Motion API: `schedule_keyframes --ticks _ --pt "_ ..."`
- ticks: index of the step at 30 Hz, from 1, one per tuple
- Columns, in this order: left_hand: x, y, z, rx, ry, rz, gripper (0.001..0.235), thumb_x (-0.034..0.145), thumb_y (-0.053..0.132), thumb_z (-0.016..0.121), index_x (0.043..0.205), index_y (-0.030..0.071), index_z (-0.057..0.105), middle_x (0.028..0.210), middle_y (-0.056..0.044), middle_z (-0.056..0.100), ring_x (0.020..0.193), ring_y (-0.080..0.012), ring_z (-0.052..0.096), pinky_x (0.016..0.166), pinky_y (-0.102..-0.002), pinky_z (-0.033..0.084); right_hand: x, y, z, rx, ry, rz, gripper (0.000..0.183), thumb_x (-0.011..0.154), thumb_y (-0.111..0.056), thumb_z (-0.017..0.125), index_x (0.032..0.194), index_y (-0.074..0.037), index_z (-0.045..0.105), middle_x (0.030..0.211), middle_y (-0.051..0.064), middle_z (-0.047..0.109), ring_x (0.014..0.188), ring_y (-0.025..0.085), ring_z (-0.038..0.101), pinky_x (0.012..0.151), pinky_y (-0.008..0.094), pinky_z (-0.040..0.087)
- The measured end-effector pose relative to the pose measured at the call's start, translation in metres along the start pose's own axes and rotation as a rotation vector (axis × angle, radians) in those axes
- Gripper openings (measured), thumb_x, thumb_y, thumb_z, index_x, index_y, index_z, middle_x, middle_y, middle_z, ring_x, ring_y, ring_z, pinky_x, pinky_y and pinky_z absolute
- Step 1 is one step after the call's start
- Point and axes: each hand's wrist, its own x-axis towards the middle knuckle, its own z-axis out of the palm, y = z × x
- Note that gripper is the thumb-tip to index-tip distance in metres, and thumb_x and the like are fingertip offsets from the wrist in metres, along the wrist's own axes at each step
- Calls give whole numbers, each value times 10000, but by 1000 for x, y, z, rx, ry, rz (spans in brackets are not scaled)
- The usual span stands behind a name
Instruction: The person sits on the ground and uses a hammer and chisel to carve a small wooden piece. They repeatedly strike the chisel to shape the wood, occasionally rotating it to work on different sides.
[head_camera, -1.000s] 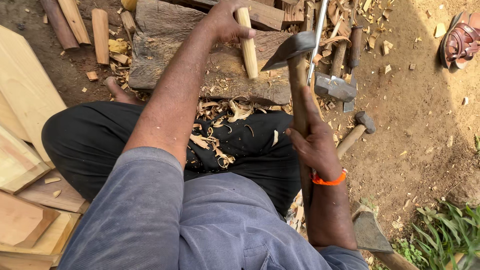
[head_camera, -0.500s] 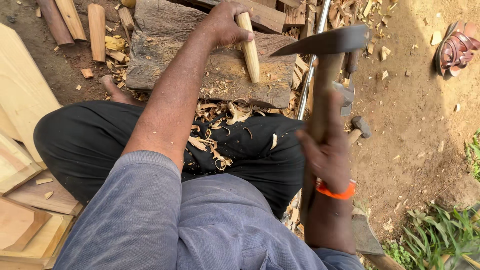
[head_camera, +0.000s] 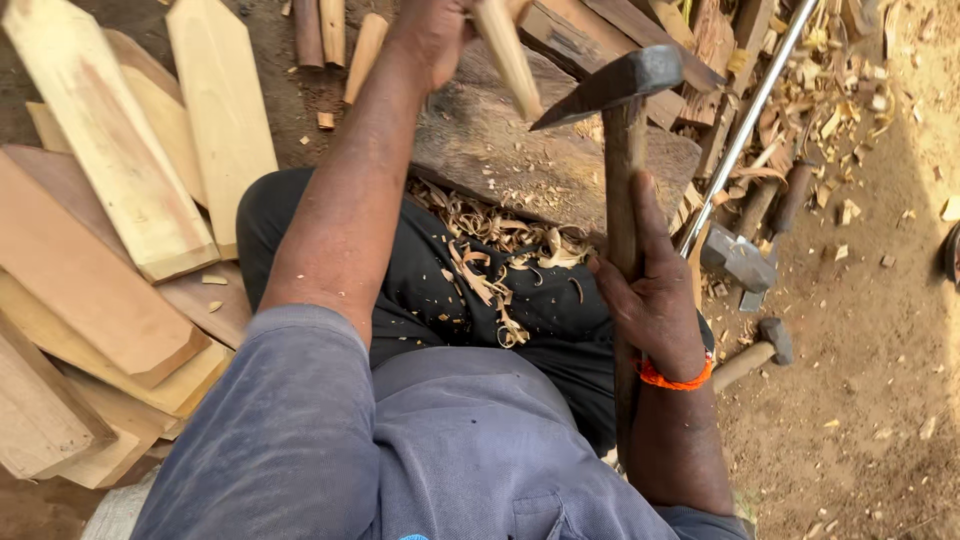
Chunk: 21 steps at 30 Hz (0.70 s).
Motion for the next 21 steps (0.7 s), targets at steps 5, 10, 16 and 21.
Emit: schedule_keyframes --ticks 5,10,16,21 --pt "-8 17 -57 -194 380 116 366 860 411 707 983 70 659 901 -115 685 829 -213 717 784 -478 653 36 -27 21 -147 -64 36 939 886 117 709 1676 -100 250 1035 34 635 872 91 580 799 243 529" --pt "17 -6 -50 -213 498 126 358 865 426 677 880 74 612 730 -49 638 591 -131 683 511 -341 657 62 -53 18 -84 -46 -20 934 923 171 659 1703 -147 255 1038 48 628 861 99 595 735 258 540" --pt "31 -24 -46 -129 527 204 305 845 306 754 893 28 637 712 -58 635 595 -122 690 495 -340 664 54 -65 8 240 183 -15 983 926 250 649 1716 -142 214 1256 73 602 859 127 552 723 274 515" --pt "33 -32 -38 -90 453 290 409 866 385 792 1029 29 673 704 -35 629 590 -91 678 505 -325 668 97 -46 30 -110 -107 24 941 946 178 656 1717 -163 239 1031 109 595 780 131 572 618 271 503"
